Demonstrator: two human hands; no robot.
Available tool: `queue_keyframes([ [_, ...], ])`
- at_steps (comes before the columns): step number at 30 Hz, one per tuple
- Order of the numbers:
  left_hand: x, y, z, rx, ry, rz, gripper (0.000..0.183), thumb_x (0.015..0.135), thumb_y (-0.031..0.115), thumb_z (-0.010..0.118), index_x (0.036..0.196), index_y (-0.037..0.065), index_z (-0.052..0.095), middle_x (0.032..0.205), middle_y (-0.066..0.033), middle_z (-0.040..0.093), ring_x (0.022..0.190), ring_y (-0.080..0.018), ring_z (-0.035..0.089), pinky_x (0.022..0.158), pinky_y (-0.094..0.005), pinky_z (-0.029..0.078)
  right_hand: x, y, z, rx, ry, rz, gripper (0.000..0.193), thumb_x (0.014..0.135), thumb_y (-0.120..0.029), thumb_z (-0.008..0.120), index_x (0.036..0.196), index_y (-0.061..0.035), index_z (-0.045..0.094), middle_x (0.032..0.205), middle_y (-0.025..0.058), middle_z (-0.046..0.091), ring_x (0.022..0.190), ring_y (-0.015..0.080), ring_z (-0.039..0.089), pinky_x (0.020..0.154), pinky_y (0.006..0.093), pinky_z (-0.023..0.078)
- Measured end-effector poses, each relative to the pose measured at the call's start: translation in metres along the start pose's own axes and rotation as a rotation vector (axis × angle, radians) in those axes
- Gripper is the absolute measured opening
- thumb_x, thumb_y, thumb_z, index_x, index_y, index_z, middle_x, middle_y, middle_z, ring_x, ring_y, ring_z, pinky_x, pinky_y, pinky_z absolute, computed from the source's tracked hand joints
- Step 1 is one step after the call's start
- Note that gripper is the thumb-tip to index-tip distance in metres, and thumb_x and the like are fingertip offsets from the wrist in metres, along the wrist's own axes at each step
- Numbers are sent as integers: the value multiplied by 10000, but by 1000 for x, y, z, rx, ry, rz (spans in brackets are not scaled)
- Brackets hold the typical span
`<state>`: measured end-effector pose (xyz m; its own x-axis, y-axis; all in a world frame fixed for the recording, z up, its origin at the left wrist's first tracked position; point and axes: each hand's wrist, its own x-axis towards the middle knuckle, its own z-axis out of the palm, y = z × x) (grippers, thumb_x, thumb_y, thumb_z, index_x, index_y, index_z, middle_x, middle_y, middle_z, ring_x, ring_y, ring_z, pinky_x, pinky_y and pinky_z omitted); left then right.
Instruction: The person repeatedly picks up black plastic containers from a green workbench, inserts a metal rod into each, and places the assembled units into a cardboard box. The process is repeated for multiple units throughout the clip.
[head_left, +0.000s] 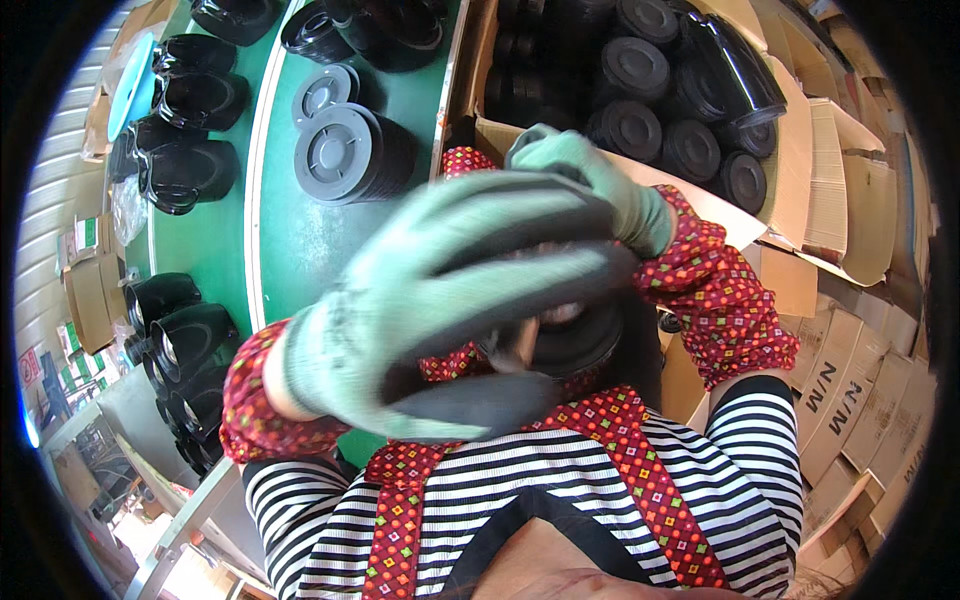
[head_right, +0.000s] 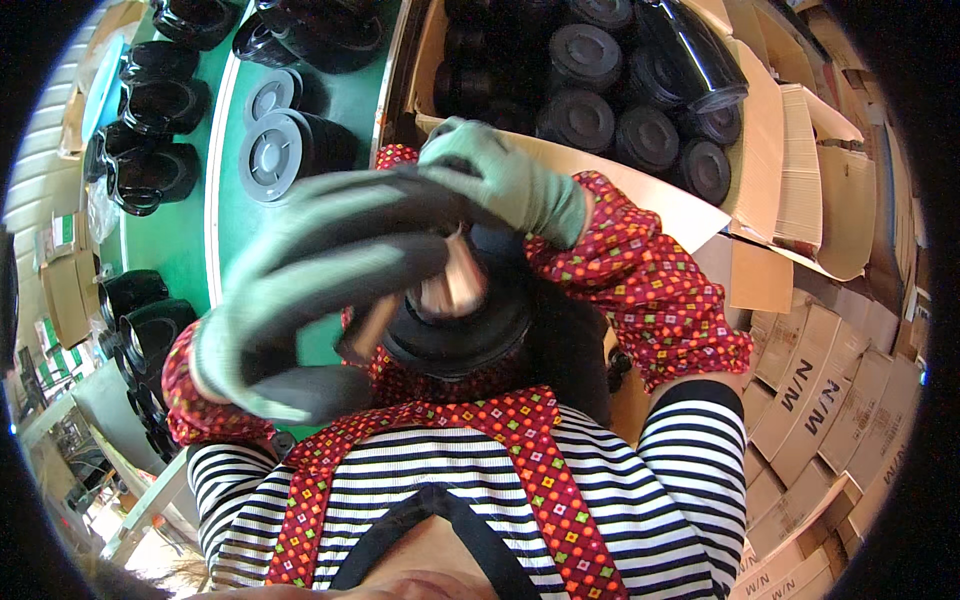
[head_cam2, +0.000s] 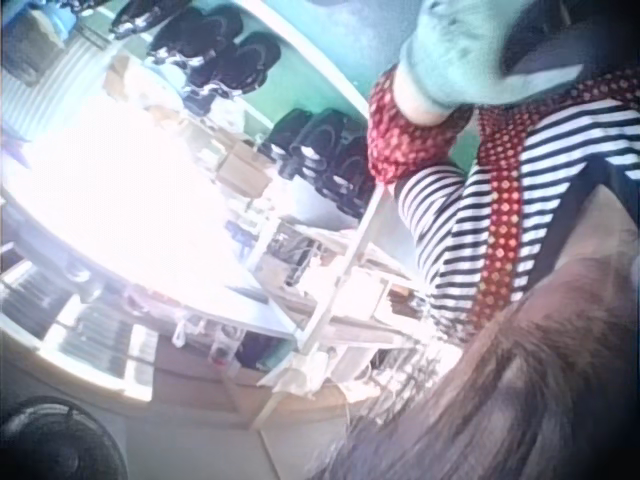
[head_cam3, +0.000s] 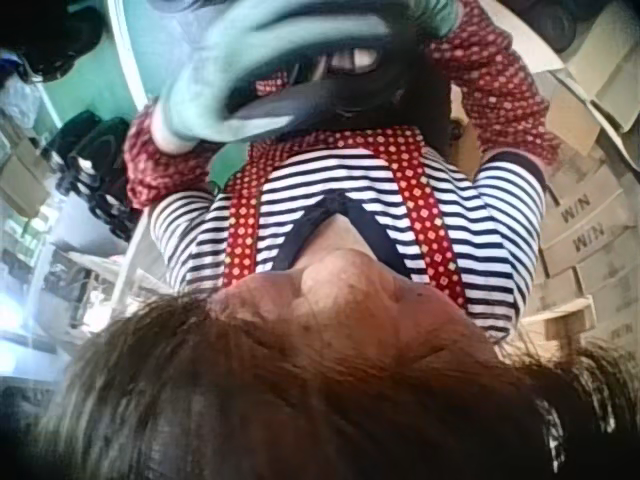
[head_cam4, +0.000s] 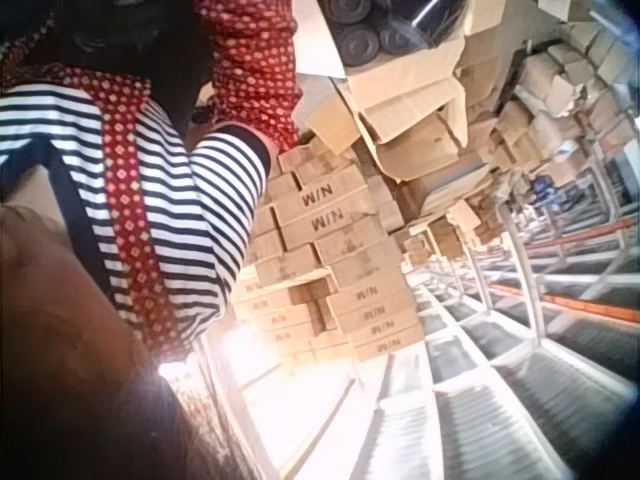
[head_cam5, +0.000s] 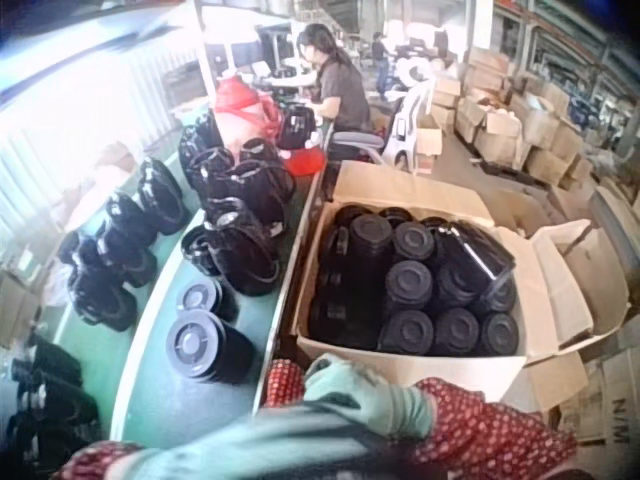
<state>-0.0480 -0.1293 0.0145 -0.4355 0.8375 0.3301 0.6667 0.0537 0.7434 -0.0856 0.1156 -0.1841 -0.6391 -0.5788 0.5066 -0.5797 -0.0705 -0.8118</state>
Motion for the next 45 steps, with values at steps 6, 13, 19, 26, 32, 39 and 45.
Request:
queue_keyframes([
  [6, 36, 4, 78, -73, 3, -102, 491, 867, 405, 715, 1209, 54, 684, 1131, -157, 680, 1052, -360, 665, 988, -519, 478, 10, -14, 4, -114, -115, -359, 353, 993, -133, 694, 1309, 11, 632, 1250, 188, 624, 1232, 387, 574, 1094, 488, 462],
  [13, 78, 22, 124, 325, -62, -452, 397, 897, 428, 739, 1093, 90, 667, 1060, -119, 675, 956, -316, 678, 866, -472, 508, 33, -38, 18, 984, -288, 394, 323, 1012, -95, 669, 1327, -25, 660, 1332, 171, 619, 1270, 313, 602, 1092, 425, 480],
  [19, 51, 25, 104, 70, -62, -132, 342, 806, 427, 748, 1019, 164, 700, 974, -48, 667, 874, -265, 656, 815, -437, 508, 1, -52, 29, 155, 15, -109, 375, 909, -114, 709, 1266, -6, 675, 1247, 170, 616, 1232, 390, 604, 1108, 500, 477],
  [26, -28, -36, 62, -950, 187, 63, 468, 1006, 436, 581, 773, 50, 708, 728, -106, 678, 844, -312, 705, 1042, -602, 475, -1, -118, -27, -365, -263, 332, 547, 613, -404, 909, 1010, -102, 685, 946, 87, 642, 892, 325, 603, 879, 471, 450],
  [32, 19, 39, 10, -175, 78, -555, 535, 1048, 253, 507, 1436, -115, 532, 1415, -297, 593, 1375, -438, 539, 1207, -509, 363, 11, -105, -39, -404, -285, 209, 582, 661, -479, 920, 1054, -110, 703, 909, 80, 645, 926, 311, 612, 910, 456, 447],
  [39, 22, 45, 39, 111, -241, -886, 834, 890, 150, 731, 1580, -89, 329, 1207, -335, 657, 975, -464, 716, 873, -493, 579, 9, -131, -14, -446, -190, 322, 625, 680, -514, 876, 1083, -77, 683, 949, 107, 638, 925, 323, 624, 860, 461, 472],
  [45, -1, -41, 23, -32, -350, -685, 731, 858, 170, 766, 1522, 23, 498, 1156, -233, 733, 927, -414, 739, 832, -453, 593, 9, -163, -9, -645, -126, 498, 655, 826, -453, 783, 1323, -45, 660, 968, 116, 589, 859, 306, 583, 802, 472, 448],
])
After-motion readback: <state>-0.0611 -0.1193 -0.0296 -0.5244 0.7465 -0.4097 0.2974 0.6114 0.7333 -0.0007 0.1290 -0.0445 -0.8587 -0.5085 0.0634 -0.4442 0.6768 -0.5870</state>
